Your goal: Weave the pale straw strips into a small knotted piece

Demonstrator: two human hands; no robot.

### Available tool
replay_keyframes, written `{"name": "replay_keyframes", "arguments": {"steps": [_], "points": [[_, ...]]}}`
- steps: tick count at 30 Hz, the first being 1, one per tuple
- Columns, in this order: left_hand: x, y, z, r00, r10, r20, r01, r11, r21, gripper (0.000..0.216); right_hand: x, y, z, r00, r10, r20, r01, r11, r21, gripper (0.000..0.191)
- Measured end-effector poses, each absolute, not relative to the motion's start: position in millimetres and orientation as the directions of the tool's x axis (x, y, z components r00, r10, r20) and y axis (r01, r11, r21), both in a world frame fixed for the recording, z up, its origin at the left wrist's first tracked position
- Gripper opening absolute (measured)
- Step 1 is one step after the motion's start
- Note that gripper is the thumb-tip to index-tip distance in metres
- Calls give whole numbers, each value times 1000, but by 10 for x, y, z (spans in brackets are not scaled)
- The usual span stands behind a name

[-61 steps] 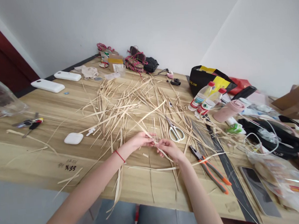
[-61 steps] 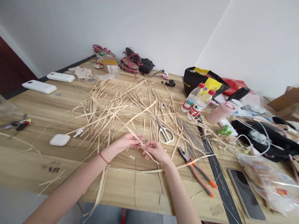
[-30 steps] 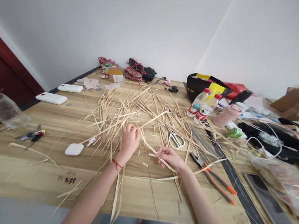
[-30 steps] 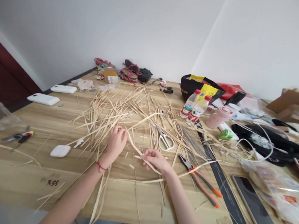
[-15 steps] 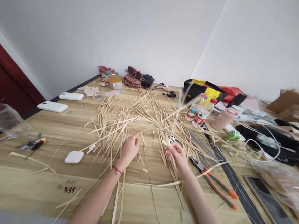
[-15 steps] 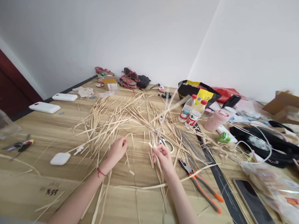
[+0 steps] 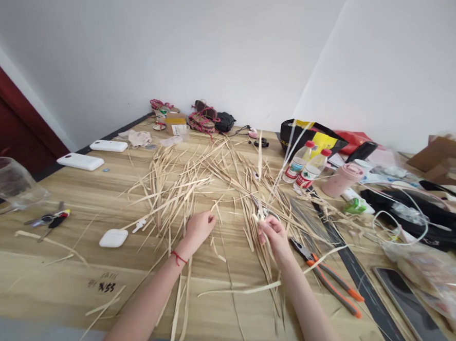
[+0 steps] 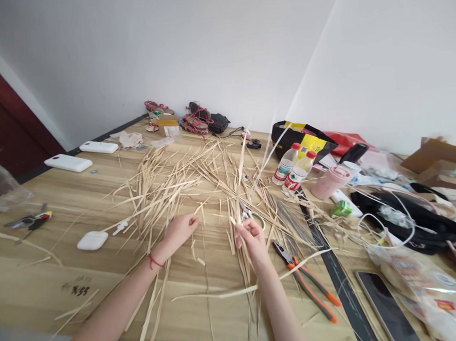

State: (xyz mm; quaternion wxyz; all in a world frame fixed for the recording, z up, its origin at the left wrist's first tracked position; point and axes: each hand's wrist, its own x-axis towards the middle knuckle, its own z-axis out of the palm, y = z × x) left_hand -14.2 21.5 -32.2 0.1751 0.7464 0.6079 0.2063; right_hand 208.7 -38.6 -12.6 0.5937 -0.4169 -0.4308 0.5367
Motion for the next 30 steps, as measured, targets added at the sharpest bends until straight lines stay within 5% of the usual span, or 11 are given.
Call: {"name": "replay_keyframes", "arguments": {"steps": [5, 10, 16, 20, 30], "points": [[-106, 146, -223, 331, 926, 183, 754, -376, 539, 25, 1998, -346, -214, -8, 1000, 1, -183, -1, -983, 28], [-67, 103, -148, 203, 948, 246, 676, -318, 665, 29, 1958, -349, -274, -51, 998, -28, -170, -36, -985, 28], [70, 94, -191, 255, 966, 51, 79, -73, 994, 32, 1894, -372, -313, -124, 992, 5, -102, -7, -995, 26], [130, 76, -198, 367, 927, -73, -139, 132, 981, 38, 1864, -381, -349, -157, 988, -8, -4, -8, -1000, 30], [154, 78, -228, 510, 854, -108, -224, 253, 941, 36, 1825, -420, -345, -273, 960, -65, 34, -58, -998, 29]]}}
